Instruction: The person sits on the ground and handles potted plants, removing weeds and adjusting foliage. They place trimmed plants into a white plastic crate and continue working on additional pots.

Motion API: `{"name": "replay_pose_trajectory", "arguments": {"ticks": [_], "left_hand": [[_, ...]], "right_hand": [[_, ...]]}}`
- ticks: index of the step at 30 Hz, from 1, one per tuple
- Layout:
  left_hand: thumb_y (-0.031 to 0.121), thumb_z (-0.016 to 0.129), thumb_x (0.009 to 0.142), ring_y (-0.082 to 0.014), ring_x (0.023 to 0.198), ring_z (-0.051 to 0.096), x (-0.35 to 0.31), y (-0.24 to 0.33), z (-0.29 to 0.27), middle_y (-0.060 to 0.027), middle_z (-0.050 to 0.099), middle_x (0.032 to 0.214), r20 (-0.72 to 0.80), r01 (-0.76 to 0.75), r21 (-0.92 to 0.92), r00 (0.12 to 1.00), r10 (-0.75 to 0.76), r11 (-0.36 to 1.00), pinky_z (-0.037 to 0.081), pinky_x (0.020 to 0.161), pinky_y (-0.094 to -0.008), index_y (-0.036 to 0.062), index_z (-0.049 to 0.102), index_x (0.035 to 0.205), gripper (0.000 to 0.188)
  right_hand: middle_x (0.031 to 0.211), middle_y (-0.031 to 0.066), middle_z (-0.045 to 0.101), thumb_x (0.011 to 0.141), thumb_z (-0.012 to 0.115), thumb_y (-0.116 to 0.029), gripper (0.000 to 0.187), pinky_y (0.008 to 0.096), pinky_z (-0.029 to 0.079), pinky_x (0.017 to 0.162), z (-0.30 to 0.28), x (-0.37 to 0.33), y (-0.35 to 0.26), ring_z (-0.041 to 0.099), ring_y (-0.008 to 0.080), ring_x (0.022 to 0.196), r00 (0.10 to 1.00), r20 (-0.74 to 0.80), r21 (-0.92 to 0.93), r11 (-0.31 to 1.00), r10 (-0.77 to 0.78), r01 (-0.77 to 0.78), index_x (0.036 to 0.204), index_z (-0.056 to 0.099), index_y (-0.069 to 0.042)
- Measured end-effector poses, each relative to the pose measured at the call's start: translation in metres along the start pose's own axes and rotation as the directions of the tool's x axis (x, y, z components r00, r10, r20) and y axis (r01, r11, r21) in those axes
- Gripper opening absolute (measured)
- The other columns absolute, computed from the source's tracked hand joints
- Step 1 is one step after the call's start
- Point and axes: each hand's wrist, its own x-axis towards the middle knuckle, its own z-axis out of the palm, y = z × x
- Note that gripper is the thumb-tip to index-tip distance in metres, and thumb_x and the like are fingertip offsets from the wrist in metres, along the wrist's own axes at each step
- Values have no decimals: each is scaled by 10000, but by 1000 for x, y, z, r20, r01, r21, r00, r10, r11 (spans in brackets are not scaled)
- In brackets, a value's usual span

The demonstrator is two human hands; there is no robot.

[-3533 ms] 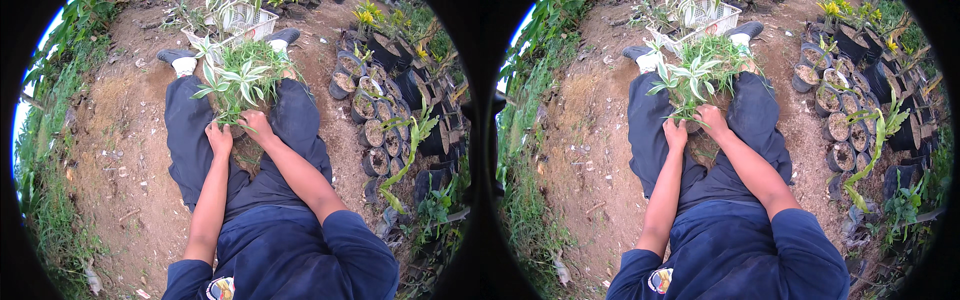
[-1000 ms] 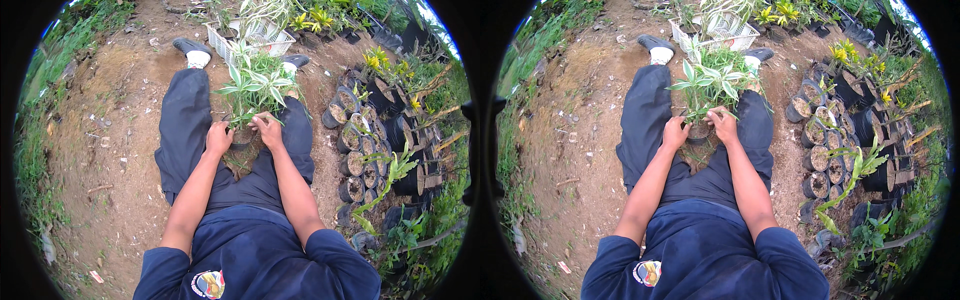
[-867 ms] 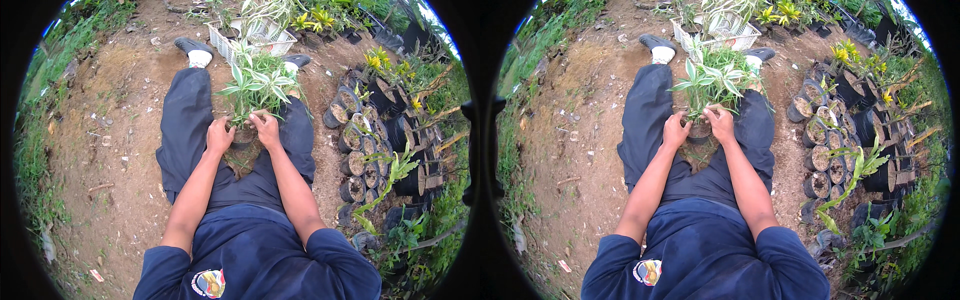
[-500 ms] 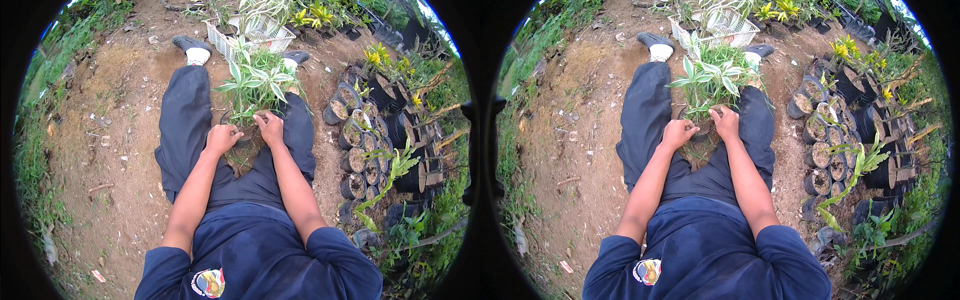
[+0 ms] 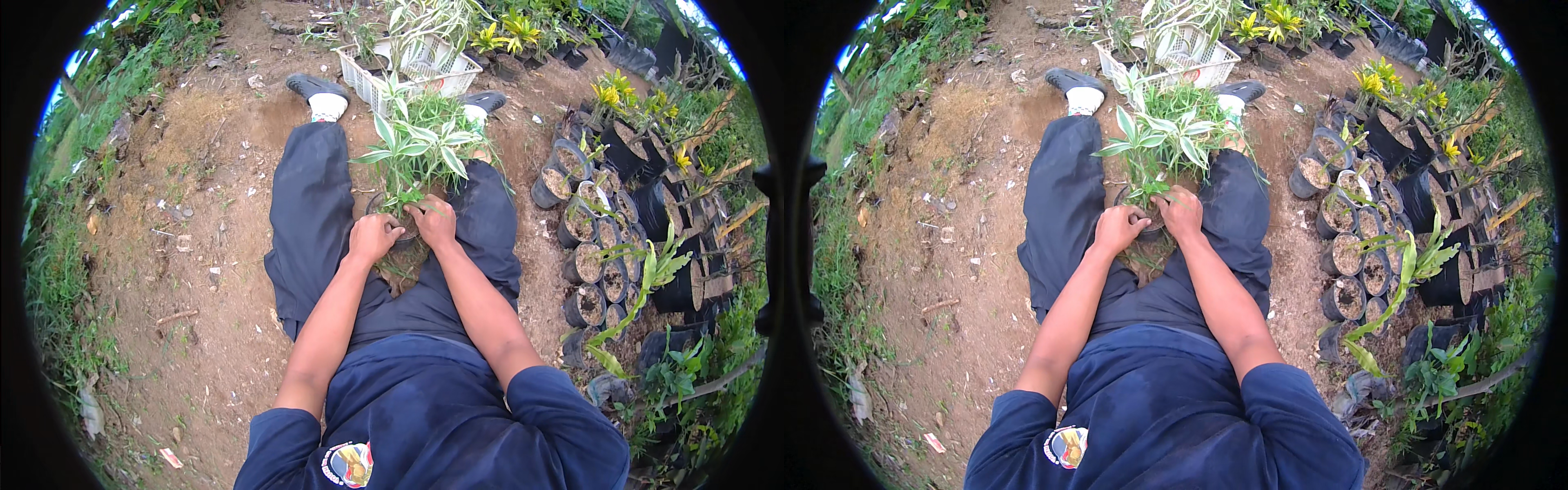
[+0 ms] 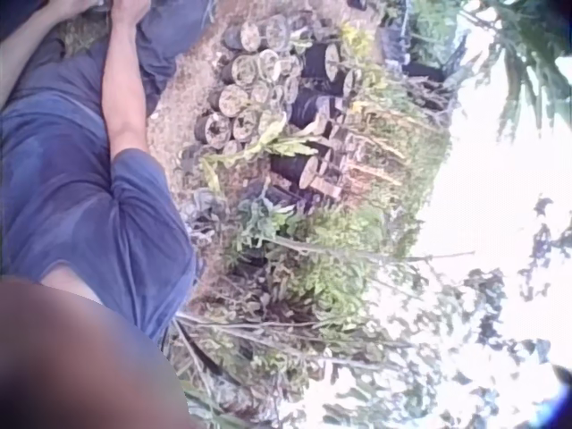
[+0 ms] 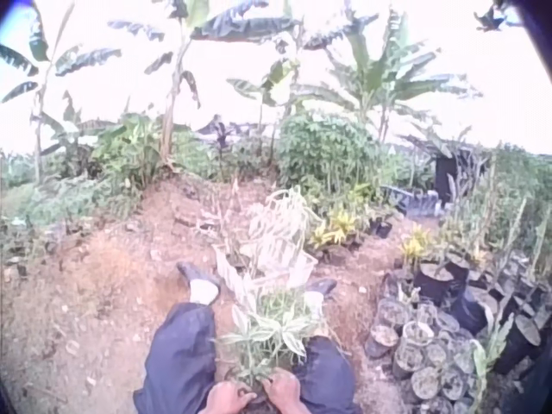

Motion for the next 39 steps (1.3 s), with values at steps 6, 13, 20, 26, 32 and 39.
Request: {"name": "replay_pose_trajectory", "arguments": {"ticks": [6, 13, 20, 26, 32, 39], "left_hand": [[352, 870, 890, -355, 877, 778, 3, -7, 6, -122, 791, 868, -72, -56, 1, 996, 56, 998, 600, 802, -492, 92, 804, 1151, 374], [342, 827, 941, -375, 936, 775, 5, -13, 2, -146, 807, 960, -130, -57, -162, 991, 35, 985, 602, 838, -485, 99, 812, 1172, 336], [292, 823, 937, -345, 898, 769, 1, -9, 0, -114, 811, 1017, -237, -151, -66, 963, 132, 986, 602, 815, -456, 134, 847, 1077, 213], [249, 844, 908, -355, 812, 745, 1, -4, -5, -135, 789, 945, -358, -151, -24, 924, 133, 988, 587, 765, -460, 96, 836, 995, 176], [187, 822, 916, -356, 877, 759, 6, -4, -2, -103, 781, 952, -368, -172, -108, 922, 122, 979, 597, 776, -451, 95, 817, 975, 109], [107, 808, 908, -281, 741, 725, 6, -6, -3, -95, 734, 853, -372, -208, -187, 920, 127, 960, 588, 731, -405, 66, 754, 981, 100]], "right_hand": [[950, 150, 786, 953, 798, -301, 260, 468, 583, 807, -2, -2, -18, 755, 350, 884, 988, -154, 223, 973, -30, 64, 994, 858, -51], [1016, 154, 816, 968, 811, -230, 224, 365, 621, 708, -6, -3, -28, 796, 231, 780, 984, 117, 536, 826, 133, -175, 1037, 856, -22], [919, 124, 824, 994, 806, -118, 243, 265, 634, 692, -22, 5, -17, 791, 138, 768, 968, 147, 621, 742, 206, -252, 1131, 805, 83], [910, 139, 821, 1021, 774, -122, 270, 282, 653, 704, -73, 41, -11, 808, 171, 790, 850, -210, 637, 727, 484, -256, 1163, 780, 108], [980, 130, 829, 1039, 754, -154, 298, 296, 642, 771, -107, 134, 22, 813, 169, 834, 819, -289, 449, 826, 496, -342, 1224, 773, 78], [1241, 183, 804, 993, 782, -226, 457, 341, 597, 936, -59, 214, 68, 782, 221, 1141, 920, 106, 551, 748, 377, -370, 1333, 732, 75]]}}
